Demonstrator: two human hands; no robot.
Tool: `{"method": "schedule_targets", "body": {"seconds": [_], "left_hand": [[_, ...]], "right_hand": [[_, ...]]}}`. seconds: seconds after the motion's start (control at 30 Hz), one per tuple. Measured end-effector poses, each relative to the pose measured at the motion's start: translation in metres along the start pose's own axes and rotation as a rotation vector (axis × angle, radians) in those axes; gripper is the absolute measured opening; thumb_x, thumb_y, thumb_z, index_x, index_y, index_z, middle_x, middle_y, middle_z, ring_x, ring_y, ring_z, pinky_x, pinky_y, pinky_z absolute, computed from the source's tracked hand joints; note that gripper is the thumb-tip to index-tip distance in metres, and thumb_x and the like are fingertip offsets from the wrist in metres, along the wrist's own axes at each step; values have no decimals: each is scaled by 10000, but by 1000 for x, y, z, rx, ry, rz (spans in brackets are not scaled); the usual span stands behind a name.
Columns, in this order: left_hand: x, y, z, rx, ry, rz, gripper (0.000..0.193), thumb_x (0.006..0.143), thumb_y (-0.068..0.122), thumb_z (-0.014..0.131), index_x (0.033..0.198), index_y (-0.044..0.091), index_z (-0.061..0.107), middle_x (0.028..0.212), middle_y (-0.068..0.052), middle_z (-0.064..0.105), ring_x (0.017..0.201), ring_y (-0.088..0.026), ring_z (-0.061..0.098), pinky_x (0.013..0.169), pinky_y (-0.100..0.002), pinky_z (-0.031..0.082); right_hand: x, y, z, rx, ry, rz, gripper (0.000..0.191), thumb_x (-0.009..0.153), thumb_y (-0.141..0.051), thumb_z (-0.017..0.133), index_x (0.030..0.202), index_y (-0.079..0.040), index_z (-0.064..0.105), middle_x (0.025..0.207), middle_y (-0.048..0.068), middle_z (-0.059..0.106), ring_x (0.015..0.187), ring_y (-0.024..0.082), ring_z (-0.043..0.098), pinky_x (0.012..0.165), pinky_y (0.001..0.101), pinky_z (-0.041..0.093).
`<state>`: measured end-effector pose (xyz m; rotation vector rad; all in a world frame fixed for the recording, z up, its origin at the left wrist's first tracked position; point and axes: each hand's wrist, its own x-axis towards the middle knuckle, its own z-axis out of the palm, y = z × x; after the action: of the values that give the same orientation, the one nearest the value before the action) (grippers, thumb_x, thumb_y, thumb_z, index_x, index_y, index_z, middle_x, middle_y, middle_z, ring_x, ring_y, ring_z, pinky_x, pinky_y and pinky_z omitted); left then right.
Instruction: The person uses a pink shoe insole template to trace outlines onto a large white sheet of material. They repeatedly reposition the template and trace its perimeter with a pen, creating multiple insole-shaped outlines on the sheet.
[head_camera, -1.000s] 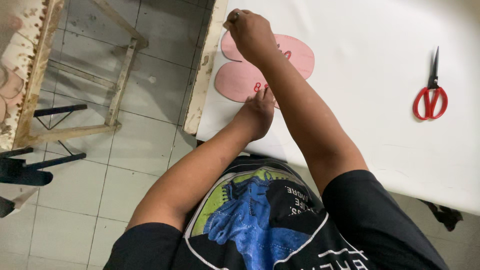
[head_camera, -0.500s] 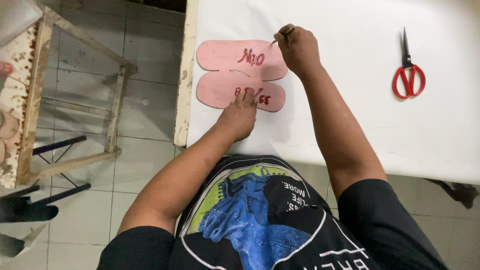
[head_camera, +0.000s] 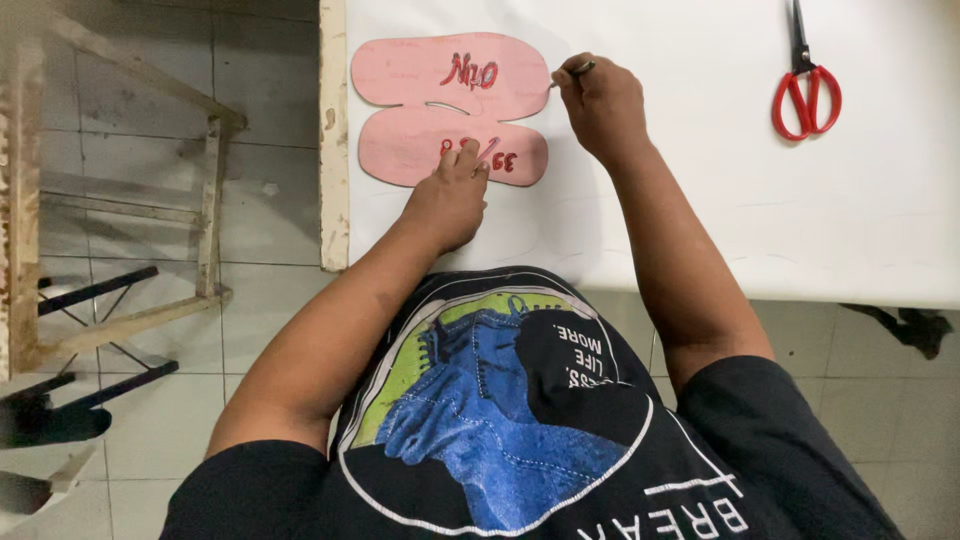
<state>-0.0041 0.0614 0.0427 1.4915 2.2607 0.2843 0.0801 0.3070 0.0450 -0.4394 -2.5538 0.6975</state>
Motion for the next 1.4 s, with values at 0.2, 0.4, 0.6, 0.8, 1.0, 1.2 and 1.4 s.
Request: {"method": "schedule_targets", "body": {"seconds": [0.2,0.4,0.6,0.8,1.0,1.2,1.4], "left_hand": [[0,3,0,47,40,60,573,874,215,715,1350,-56,546,1508,-247,353,1357,-409,409,1002,-454,512],[6,5,0,61,16,67,595,843,208,733,1330,-75,540,1498,-258,365,1326,-403,430,964,-455,534],[15,5,-1,72,31,62,482,911,203,670,1344,9,593,1504,-212,404,1294,-376,477,937,-460,543],[33,-22,20,-52,42,17,331,919,208,612,1222,187,745,1432,-67,511,1259,-352,489,969,-478,481],[73,-80,17,-168,38,413,401,1168,315,452,1307,-6,647,1434,-151,647,1320,-308,586,1144,-402,468],[68,-71,-14,-915,-275,-244,600,1015,506,325,1348,135,658,1317,-11,717,1125,-164,620,982,-332,464],[65,-66,-26,-962,-275,-226,616,1005,506,340,1326,106,682,1297,-17,727,1086,-147,622,957,-335,477]], "right_hand": [[-28,-20,1,30,10,1,160,1043,-162,690,960,-26,711,871,138,716,754,329,658,674,428,525],[-30,-36,28,290,47,0,164,1021,-182,690,999,-20,699,882,131,734,748,299,691,672,381,542],[-38,-20,16,333,-51,202,168,1052,-209,646,1039,-50,698,869,93,754,776,237,738,702,336,560],[-85,-13,-12,122,18,232,159,1032,-187,692,1010,-30,710,904,129,729,746,296,689,689,389,551],[-107,-27,-17,-11,6,-44,95,1028,-143,714,1018,-50,696,914,96,708,834,319,651,745,428,525],[-91,-37,-7,-127,-63,-85,109,1006,-163,737,963,-75,688,825,77,665,770,303,620,716,432,496],[-87,-51,4,86,-52,-101,119,1019,-166,714,1027,-52,681,951,103,721,856,330,677,752,437,539]]}}
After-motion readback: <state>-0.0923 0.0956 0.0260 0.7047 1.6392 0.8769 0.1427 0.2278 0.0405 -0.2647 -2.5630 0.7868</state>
